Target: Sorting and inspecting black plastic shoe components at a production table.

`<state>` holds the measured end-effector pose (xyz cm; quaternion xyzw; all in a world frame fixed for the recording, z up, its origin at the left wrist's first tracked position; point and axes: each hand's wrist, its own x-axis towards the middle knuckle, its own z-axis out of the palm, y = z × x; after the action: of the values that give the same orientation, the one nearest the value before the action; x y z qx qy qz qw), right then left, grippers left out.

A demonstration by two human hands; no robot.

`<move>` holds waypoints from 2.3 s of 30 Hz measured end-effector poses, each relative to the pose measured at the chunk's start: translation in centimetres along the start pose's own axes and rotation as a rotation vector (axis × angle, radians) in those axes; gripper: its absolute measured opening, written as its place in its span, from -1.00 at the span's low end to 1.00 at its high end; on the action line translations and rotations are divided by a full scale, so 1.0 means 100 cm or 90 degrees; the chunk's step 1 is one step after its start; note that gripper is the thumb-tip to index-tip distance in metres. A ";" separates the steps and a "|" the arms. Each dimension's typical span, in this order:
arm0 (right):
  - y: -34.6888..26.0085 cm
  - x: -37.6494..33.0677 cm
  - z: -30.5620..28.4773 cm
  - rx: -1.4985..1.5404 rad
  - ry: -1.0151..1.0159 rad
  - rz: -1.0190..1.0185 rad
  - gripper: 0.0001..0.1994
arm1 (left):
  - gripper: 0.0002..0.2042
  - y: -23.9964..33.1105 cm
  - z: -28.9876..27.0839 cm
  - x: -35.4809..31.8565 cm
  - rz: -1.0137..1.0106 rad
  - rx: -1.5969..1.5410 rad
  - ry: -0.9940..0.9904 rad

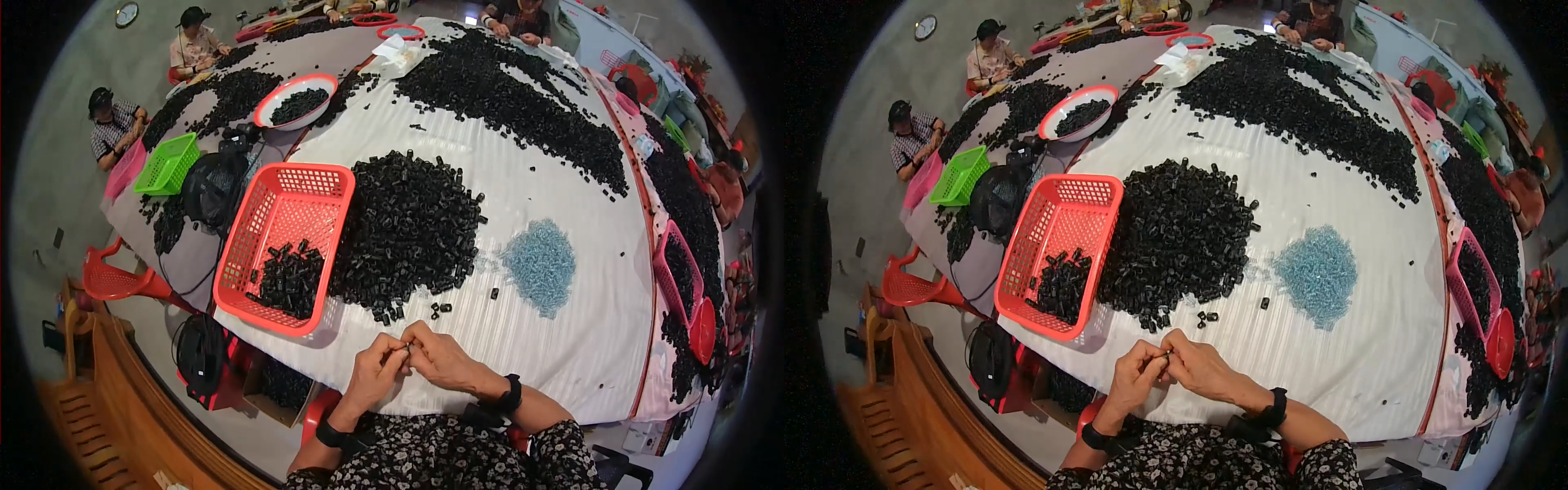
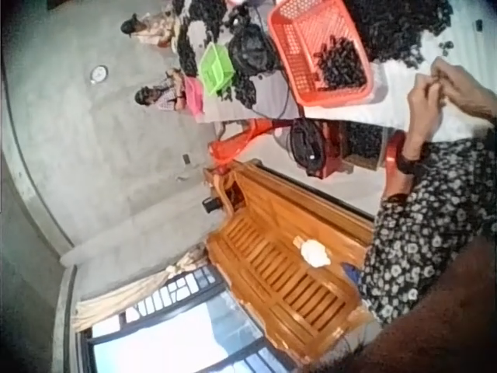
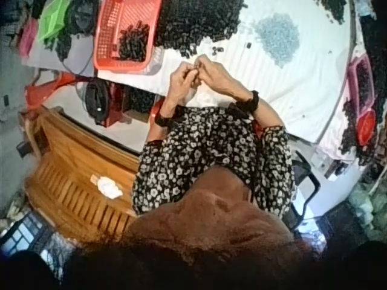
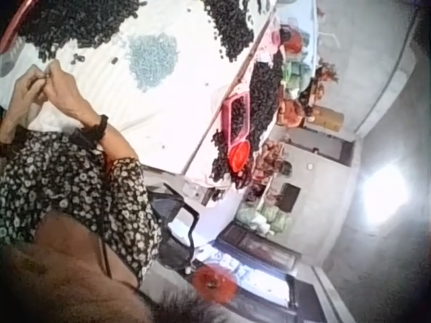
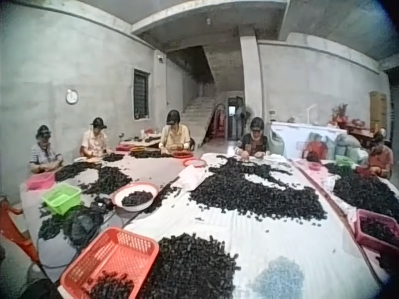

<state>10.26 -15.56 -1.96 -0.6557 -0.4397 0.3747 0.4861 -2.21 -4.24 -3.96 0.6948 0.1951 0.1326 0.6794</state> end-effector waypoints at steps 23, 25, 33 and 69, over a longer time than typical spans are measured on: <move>0.001 -0.001 -0.002 -0.034 -0.009 -0.024 -0.83 | -0.96 0.000 0.008 0.003 -0.042 -0.122 0.095; 0.001 -0.001 -0.006 0.023 -0.010 0.008 -0.83 | -0.95 0.002 0.006 0.005 -0.055 -0.140 0.089; 0.005 -0.003 -0.003 -0.055 0.073 -0.124 -0.85 | -0.92 -0.004 0.008 0.002 -0.098 -0.301 0.089; 0.015 -0.009 0.028 -0.568 0.123 -0.224 -0.77 | -0.86 -0.011 0.024 0.001 -0.119 -0.248 0.141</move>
<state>7.71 -15.78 -4.04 -0.7476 -0.6145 -0.0012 0.2521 -1.13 -6.28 -5.12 0.5108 0.3025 0.1797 0.7844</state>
